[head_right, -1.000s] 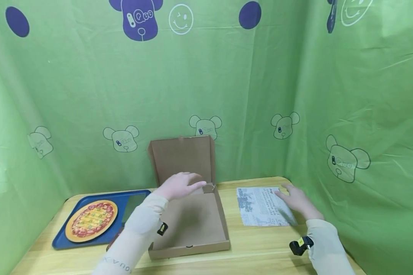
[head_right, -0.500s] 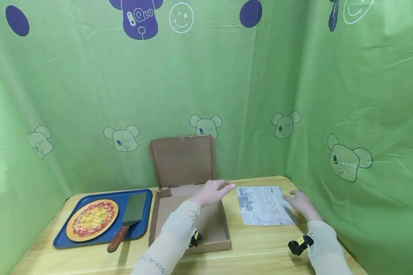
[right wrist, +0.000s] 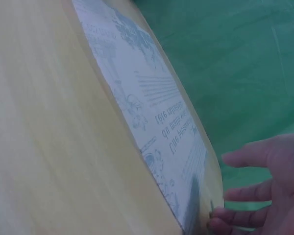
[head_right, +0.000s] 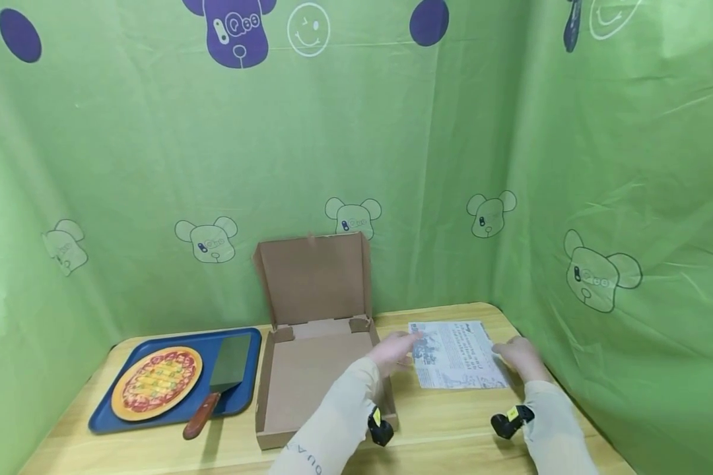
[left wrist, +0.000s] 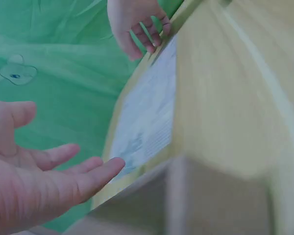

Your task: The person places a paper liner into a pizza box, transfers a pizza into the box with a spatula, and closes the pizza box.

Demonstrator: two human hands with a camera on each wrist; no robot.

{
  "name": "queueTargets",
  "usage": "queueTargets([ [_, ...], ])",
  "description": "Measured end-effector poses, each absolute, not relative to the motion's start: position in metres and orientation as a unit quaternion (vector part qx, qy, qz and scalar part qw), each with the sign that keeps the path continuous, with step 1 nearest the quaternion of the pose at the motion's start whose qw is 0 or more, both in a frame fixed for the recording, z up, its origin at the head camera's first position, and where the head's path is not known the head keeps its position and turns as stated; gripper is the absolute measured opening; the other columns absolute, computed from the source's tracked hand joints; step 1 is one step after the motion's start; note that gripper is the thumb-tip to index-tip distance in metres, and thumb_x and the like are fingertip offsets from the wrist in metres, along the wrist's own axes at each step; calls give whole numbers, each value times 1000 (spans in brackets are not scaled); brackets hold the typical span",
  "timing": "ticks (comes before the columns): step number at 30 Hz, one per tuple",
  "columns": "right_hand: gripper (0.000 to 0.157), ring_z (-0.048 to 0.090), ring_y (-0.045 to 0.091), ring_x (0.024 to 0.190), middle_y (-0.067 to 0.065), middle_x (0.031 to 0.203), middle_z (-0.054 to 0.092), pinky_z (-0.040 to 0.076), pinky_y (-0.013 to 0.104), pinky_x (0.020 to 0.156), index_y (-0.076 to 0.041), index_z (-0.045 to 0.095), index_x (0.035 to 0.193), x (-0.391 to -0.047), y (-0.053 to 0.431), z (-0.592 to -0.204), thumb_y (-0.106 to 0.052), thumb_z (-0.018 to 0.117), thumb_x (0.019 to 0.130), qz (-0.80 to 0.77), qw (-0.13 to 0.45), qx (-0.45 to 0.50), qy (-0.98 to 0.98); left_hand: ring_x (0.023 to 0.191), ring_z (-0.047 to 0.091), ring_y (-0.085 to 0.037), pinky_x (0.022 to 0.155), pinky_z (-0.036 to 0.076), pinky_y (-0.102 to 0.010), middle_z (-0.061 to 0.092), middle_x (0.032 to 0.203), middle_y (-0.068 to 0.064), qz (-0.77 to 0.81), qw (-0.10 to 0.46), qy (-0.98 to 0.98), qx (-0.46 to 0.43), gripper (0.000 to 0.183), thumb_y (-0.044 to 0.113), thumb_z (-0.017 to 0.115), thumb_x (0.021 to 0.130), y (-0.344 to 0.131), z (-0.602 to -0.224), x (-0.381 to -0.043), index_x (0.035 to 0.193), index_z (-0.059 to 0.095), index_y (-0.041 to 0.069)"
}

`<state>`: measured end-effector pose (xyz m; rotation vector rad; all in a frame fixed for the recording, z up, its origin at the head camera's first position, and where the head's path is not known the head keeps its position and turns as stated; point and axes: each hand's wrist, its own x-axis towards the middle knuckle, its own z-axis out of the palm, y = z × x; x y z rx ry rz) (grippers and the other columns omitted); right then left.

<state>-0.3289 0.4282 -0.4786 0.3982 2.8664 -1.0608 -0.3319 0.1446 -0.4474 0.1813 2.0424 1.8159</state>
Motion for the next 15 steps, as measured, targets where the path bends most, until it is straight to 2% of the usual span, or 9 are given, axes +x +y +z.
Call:
queueTargets([
  [3,74,50,55,107,48,122,43,46,58,93,29,35,124,-330,423,-476,-29,61,87,-311,44,128,941,122,50,-50,105,41,-61,54,133,-27,662,206,720,25,44,27,58,95,148,-452,-327,127,56,-4],
  [7,83,48,58,111,47,127,42,42,60,98,29,36,125,-329,414,-474,-34,67,82,-269,65,128,952,124,45,-55,104,41,-63,50,136,-30,680,204,704,-10,52,19,61,91,148,-453,-321,133,47,-9],
  [9,81,49,56,110,45,126,45,42,59,98,27,39,124,-330,410,-473,-33,69,80,-259,70,129,955,124,45,-55,103,43,-62,50,134,-30,687,202,698,-18,54,18,61,90,148,-453,-318,134,45,-10],
  [11,72,54,52,104,41,118,53,44,58,94,23,48,118,-330,408,-472,-31,70,78,-242,70,128,959,121,47,-54,102,45,-60,51,133,-29,690,199,696,-25,55,16,60,90,150,-453,-318,135,43,-10],
  [15,55,58,43,94,33,103,61,47,55,88,18,56,107,-332,403,-471,-24,72,75,-245,78,133,957,117,51,-51,99,49,-58,48,134,-28,692,199,693,-41,61,17,61,89,155,-460,-320,139,38,-9],
])
